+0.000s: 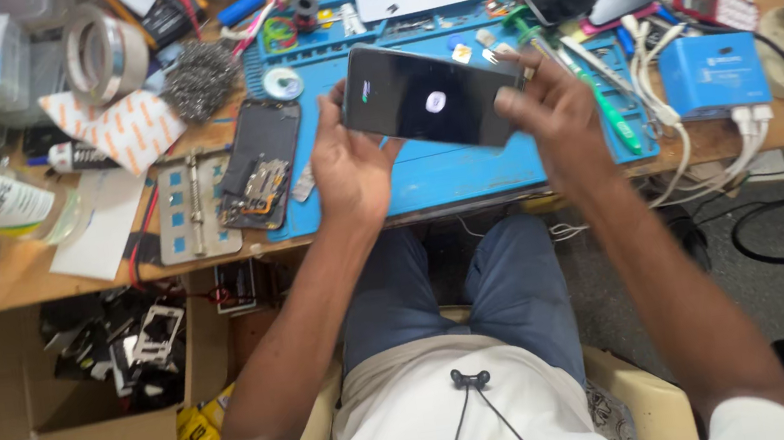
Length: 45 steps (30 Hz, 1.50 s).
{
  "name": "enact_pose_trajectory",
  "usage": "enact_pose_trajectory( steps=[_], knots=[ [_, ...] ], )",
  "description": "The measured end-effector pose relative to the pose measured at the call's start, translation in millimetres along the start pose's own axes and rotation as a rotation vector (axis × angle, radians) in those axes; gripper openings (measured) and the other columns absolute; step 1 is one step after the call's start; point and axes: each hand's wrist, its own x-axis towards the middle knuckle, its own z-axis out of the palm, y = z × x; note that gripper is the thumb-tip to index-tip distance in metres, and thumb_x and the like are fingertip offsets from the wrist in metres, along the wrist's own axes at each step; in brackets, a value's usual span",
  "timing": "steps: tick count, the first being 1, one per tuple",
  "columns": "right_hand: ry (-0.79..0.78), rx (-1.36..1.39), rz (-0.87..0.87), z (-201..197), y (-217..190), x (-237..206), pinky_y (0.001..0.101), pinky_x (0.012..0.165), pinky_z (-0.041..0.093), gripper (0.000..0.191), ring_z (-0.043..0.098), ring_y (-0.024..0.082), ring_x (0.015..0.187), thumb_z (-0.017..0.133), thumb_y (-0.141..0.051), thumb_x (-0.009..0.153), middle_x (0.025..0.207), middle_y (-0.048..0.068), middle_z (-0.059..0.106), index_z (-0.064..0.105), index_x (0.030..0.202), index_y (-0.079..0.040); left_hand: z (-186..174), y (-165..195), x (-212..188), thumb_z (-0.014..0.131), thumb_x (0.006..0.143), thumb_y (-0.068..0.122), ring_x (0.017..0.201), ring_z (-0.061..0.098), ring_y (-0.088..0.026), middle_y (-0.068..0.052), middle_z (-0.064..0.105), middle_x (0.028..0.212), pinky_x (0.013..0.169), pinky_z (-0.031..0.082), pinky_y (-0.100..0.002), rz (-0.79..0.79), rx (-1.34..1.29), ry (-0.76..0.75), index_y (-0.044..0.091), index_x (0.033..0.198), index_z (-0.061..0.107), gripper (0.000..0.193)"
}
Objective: The person pries open a smartphone on a blue repair mat, uses a screwdriver to work on the internal components, then reassembles the phone, presses its power button, and fits the back cover onto the device.
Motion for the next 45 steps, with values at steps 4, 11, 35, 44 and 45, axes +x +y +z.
enact_pose_trajectory(
  steps=[4,11,35,44,45],
  knots=[
    [-0.133,-0.056,-0.135,-28,-43,49,0.0245,0.095,0.056,0.049,0.070,0.012,0.106,0.063,-0.003,0.100,0.116,0.009,0.073,0.050,0.147,-0.001,10,12,-16,0.044,0.105,0.061,0.144,0.048,-0.048,-0.024,0.046,0.156,0.116,0.042,-0.065,-0.443,-0.109,-0.388,0.007,0.156,0.035,0.075],
    [-0.310,-0.254,-0.206,-17,-53,105,0.0249,0.083,0.055,0.044,0.068,0.010,0.095,0.065,-0.018,0.109,0.106,0.009,0.074,0.054,0.146,0.001,43,-13,8,0.037,0.108,0.063,0.143,0.050,-0.048,-0.026,0.041,0.165,0.116,0.043,-0.066,-0.651,-0.222,-0.626,0.004,0.165,0.031,0.083],
    [0.291,-0.520,-0.656,-28,36,90,0.0309,0.096,0.052,0.048,0.064,0.017,0.112,0.039,-0.037,0.117,0.127,0.013,0.060,0.049,0.145,0.001,54,-63,141,0.026,0.114,0.056,0.137,0.057,-0.039,-0.024,0.047,0.158,0.116,0.048,-0.054,-0.359,-0.149,-0.607,0.000,0.161,0.035,0.073],
    [0.312,-0.519,-0.557,-28,32,94,0.0295,0.093,0.053,0.053,0.063,0.014,0.105,0.037,-0.042,0.116,0.118,0.009,0.065,0.050,0.145,0.000,51,-69,138,0.029,0.114,0.056,0.133,0.062,-0.033,-0.022,0.059,0.145,0.115,0.050,-0.052,-0.332,-0.091,-0.520,0.000,0.154,0.043,0.071],
    [0.312,-0.525,-0.587,-28,32,95,0.0301,0.094,0.053,0.053,0.064,0.015,0.106,0.037,-0.042,0.116,0.119,0.010,0.064,0.051,0.145,0.001,53,-68,140,0.029,0.114,0.056,0.131,0.062,-0.033,-0.021,0.060,0.144,0.113,0.051,-0.051,-0.332,-0.093,-0.529,0.001,0.154,0.044,0.069]
  ],
)
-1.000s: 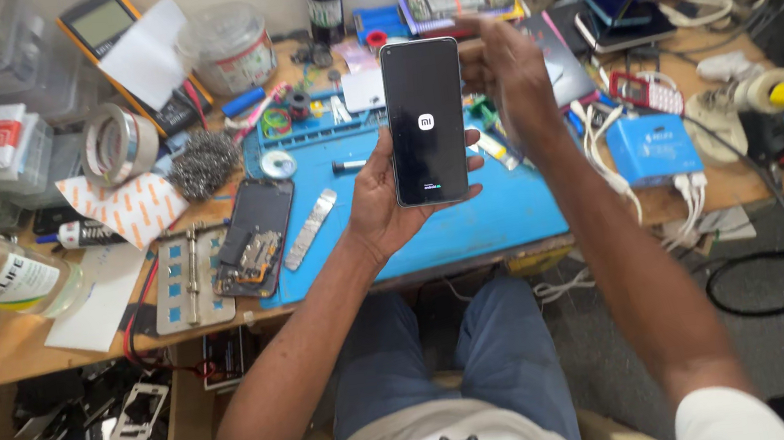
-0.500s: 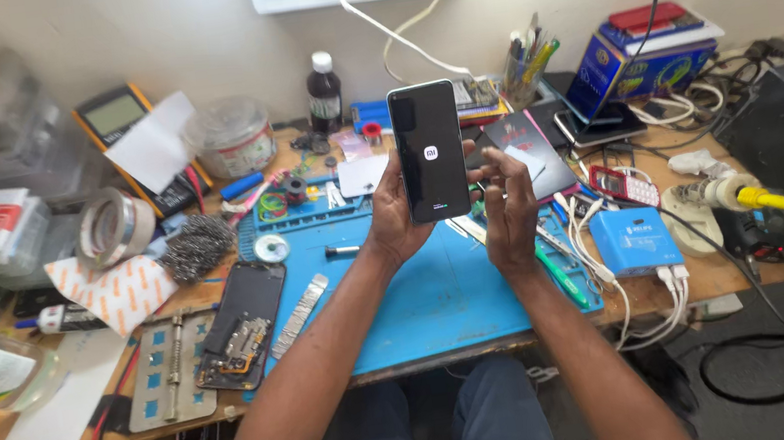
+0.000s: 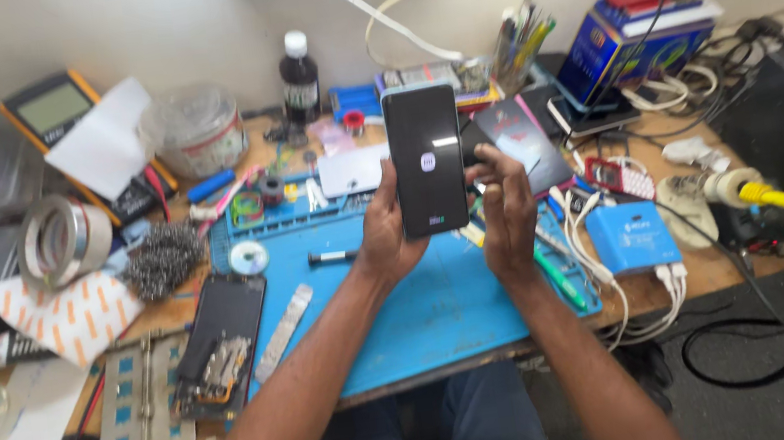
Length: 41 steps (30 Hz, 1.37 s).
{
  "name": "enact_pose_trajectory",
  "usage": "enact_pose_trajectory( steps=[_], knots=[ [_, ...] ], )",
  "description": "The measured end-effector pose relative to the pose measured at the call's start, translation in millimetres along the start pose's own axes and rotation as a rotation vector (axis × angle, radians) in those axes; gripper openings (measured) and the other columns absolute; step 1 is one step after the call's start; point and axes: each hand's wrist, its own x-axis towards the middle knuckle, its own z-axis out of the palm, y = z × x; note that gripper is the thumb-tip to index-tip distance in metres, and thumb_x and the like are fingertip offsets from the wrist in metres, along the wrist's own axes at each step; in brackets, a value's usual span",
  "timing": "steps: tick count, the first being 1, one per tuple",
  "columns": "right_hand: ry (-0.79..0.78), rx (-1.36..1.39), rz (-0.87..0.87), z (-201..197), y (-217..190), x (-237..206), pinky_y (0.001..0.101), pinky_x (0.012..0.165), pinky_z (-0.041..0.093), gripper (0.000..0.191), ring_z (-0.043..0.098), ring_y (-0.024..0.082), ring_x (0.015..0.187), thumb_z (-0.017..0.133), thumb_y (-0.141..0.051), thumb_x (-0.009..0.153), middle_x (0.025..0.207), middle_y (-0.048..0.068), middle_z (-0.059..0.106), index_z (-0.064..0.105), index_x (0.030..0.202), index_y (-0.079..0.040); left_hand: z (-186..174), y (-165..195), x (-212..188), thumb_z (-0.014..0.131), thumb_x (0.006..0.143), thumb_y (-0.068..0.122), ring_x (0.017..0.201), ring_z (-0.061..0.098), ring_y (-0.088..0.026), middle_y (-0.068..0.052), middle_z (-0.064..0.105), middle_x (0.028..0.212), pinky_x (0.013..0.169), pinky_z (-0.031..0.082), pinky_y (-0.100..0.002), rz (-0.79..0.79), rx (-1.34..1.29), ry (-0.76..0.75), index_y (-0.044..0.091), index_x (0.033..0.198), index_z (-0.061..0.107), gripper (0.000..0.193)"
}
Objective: The person pries open a smartphone on a blue repair mat, uses a screwdriver to work on the internal components, then reassembles the phone, presses its power button, and fits the back cover onto the device.
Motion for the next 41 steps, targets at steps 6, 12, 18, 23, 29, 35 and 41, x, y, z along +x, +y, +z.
enact_pose_trajectory(
  steps=[6,12,18,23,29,35,41],
  knots=[
    [0.000,0.022,0.013,0,5,-4,0.0312,0.097,0.053,0.053,0.065,0.015,0.107,0.040,-0.041,0.116,0.115,0.010,0.066,0.053,0.144,0.002,-7,-3,-3,0.032,0.114,0.053,0.122,0.066,-0.028,-0.018,0.066,0.133,0.104,0.057,-0.045,-0.007,-0.001,0.016,0.003,0.148,0.049,0.063],
    [-0.095,0.456,0.325,7,16,-8,0.0277,0.088,0.054,0.036,0.066,0.011,0.099,0.067,-0.012,0.102,0.111,0.006,0.071,0.060,0.135,0.003,-17,-6,5,0.044,0.117,0.037,0.112,0.066,-0.016,-0.009,0.068,0.124,0.097,0.055,-0.036,0.160,0.403,0.144,0.001,0.142,0.054,0.045],
    [0.130,-0.127,-0.144,-9,1,-9,0.0342,0.094,0.052,0.025,0.066,0.019,0.104,0.075,0.007,0.094,0.112,0.005,0.071,0.071,0.116,-0.004,2,26,6,0.047,0.108,0.037,0.113,0.066,-0.018,-0.011,0.068,0.124,0.104,0.054,-0.033,0.165,0.747,0.185,-0.004,0.137,0.057,0.052],
    [0.076,-0.544,-0.615,-47,-18,26,0.0492,0.108,0.046,0.029,0.065,0.032,0.119,0.080,0.006,0.091,0.120,0.007,0.070,0.072,0.112,-0.013,20,48,1,0.056,0.101,0.034,0.089,0.077,-0.020,-0.012,0.075,0.105,0.073,0.066,-0.040,-0.287,0.376,0.147,0.003,0.122,0.061,0.038],
    [0.129,-0.204,-0.148,-42,-23,15,0.0429,0.105,0.049,0.044,0.061,0.034,0.120,0.068,0.001,0.092,0.132,0.020,0.064,0.063,0.135,-0.005,12,31,2,0.067,0.099,0.021,0.090,0.075,-0.012,-0.008,0.077,0.105,0.080,0.067,-0.034,-0.284,0.647,0.105,-0.001,0.123,0.065,0.033],
    [-0.019,0.709,0.572,-33,-13,1,0.0301,0.093,0.062,0.048,0.073,0.018,0.104,0.069,0.002,0.093,0.122,0.018,0.072,0.056,0.138,0.012,8,15,1,0.071,0.096,0.017,0.081,0.072,-0.009,-0.007,0.077,0.098,0.066,0.060,-0.029,-0.198,0.783,0.196,-0.001,0.117,0.068,0.028],
    [-0.121,0.633,0.587,-48,-53,37,0.0312,0.093,0.063,0.052,0.073,0.018,0.104,0.075,0.002,0.090,0.119,0.018,0.073,0.055,0.137,0.012,-4,4,0,0.080,0.090,0.010,0.081,0.072,-0.011,-0.009,0.077,0.095,0.072,0.061,-0.030,-0.148,0.771,0.213,-0.004,0.110,0.069,0.027]
  ],
)
